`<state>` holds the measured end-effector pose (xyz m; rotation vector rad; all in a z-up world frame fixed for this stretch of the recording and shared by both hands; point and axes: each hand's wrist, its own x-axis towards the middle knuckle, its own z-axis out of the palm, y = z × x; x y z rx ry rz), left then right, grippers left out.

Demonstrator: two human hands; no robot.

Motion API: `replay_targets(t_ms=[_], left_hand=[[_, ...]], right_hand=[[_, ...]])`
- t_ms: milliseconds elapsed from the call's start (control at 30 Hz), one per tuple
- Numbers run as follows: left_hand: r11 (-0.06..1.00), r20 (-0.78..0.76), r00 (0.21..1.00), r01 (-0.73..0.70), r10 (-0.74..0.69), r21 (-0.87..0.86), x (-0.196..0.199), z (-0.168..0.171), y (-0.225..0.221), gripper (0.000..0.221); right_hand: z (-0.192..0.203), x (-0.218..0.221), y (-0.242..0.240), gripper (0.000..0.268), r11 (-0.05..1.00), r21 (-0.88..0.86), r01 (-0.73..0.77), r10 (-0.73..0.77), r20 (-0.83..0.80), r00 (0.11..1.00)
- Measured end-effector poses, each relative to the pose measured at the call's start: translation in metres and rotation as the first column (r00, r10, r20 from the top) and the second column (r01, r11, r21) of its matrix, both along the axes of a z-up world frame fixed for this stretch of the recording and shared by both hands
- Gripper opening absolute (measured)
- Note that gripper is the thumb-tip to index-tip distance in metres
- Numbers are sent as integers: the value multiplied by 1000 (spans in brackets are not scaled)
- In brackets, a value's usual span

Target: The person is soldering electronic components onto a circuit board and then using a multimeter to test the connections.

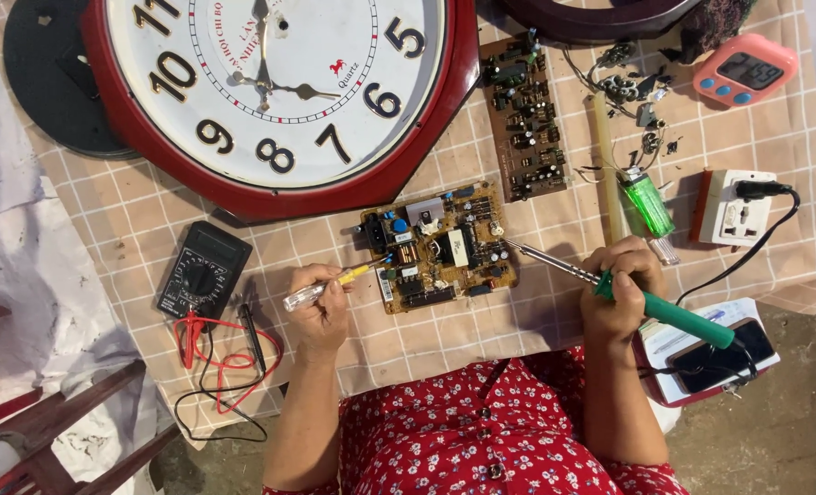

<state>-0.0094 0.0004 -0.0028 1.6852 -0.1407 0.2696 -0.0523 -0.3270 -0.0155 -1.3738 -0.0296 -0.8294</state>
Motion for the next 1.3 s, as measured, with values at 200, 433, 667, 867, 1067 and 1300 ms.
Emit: replay_targets(t_ms=[200, 433, 667, 867, 1067, 1300], left_hand=[[1000, -13, 1000, 20, -20, -22, -1, 1, 1, 18], [999, -39, 999, 32, -33, -34, -1, 2, 3, 18], [999, -20, 1000, 16, -17, -30, -3, -1, 4, 17], [1000, 7, 1000, 5, -5, -6, -7, 4, 2, 16], [1000, -33, 999, 6, -6, 10, -18, 10, 5, 16], [1000, -46, 999, -11, 10, -16, -26, 0, 0, 15]], right_hand=[[2, 3, 4, 23, 1000, 25, 19, -18, -27, 999], [-7, 6, 1, 23, 999, 50, 21, -21, 1, 1000], [-2, 9, 6, 21, 994, 112, 21, -28, 54, 998], [-2, 6, 6, 21, 992, 108, 64, -75, 97, 992], [2, -1, 0, 19, 993, 116, 36, -47, 95, 994], [-6, -3, -1, 20, 995, 92, 48, -56, 86, 995]])
